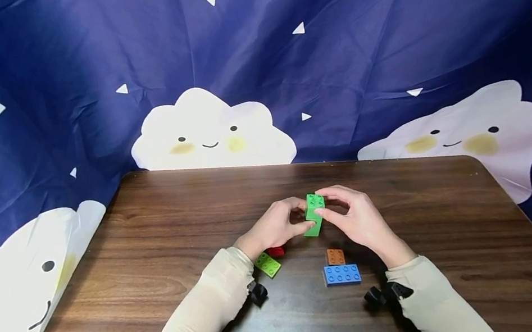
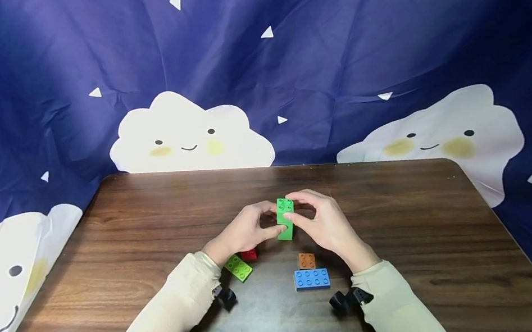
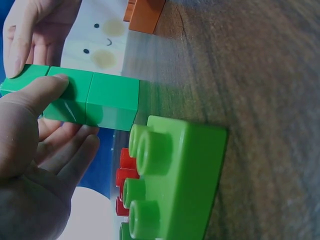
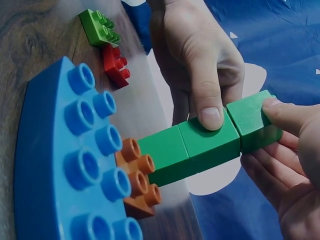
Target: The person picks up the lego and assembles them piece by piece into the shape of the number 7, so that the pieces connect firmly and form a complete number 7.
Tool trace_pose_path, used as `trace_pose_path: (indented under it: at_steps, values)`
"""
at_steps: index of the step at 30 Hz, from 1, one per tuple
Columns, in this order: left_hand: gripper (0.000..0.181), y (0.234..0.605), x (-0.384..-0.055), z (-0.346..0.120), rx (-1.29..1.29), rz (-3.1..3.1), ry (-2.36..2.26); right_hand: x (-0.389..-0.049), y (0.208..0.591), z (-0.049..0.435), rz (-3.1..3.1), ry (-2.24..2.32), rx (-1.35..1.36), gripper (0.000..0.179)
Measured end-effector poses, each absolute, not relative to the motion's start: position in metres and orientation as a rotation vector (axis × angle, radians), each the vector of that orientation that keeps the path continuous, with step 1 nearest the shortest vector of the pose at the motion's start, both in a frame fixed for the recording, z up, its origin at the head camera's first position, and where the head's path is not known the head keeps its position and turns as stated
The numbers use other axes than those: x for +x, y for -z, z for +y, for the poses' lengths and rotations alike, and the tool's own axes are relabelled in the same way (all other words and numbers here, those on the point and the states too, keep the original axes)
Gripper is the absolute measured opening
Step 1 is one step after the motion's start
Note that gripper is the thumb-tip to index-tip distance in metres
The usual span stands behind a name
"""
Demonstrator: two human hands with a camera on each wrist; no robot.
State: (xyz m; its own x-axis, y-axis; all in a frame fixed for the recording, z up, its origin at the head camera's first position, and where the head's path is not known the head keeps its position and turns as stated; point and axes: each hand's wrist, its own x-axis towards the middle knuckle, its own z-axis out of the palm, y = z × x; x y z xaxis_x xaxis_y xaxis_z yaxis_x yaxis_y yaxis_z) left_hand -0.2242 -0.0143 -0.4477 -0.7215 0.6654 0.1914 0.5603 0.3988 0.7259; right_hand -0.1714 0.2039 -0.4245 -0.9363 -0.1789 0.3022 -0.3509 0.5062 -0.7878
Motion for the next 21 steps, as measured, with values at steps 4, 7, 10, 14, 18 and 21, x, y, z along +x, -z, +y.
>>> trace_pose_path:
  at_steps: [4, 7, 10, 14, 18, 21]
  values:
    - [0.030, 0.4479, -0.2247, -0.0145, 1.098, 2.521, -1.220, -0.1723, 0.4247, 0.2029, -2.564, -1.401, 0.467, 0.036]
    - [0.030, 0.4482, -0.2251, -0.0145, 1.097, 2.522, -1.216, -0.1722, 0.4251, 0.2025, -2.558, -1.386, 0.476, 0.036]
    - [0.030, 0.4481, -0.2252, -0.0139, 1.099, 2.529, -1.213, -0.1726, 0.4265, 0.2032, -2.554, -1.368, 0.481, 0.037]
    - [0.028, 0.4475, -0.2246, -0.0140, 1.101, 2.538, -1.209, -0.1746, 0.4292, 0.2042, -2.546, -1.363, 0.493, 0.037]
    - [0.028, 0.4476, -0.2241, -0.0143, 1.099, 2.538, -1.212, -0.1763, 0.4315, 0.2049, -2.531, -1.372, 0.510, 0.037]
    - [0.029, 0.4479, -0.2236, -0.0139, 1.105, 2.530, -1.221, -0.1764, 0.4327, 0.2059, -2.532, -1.383, 0.501, 0.037]
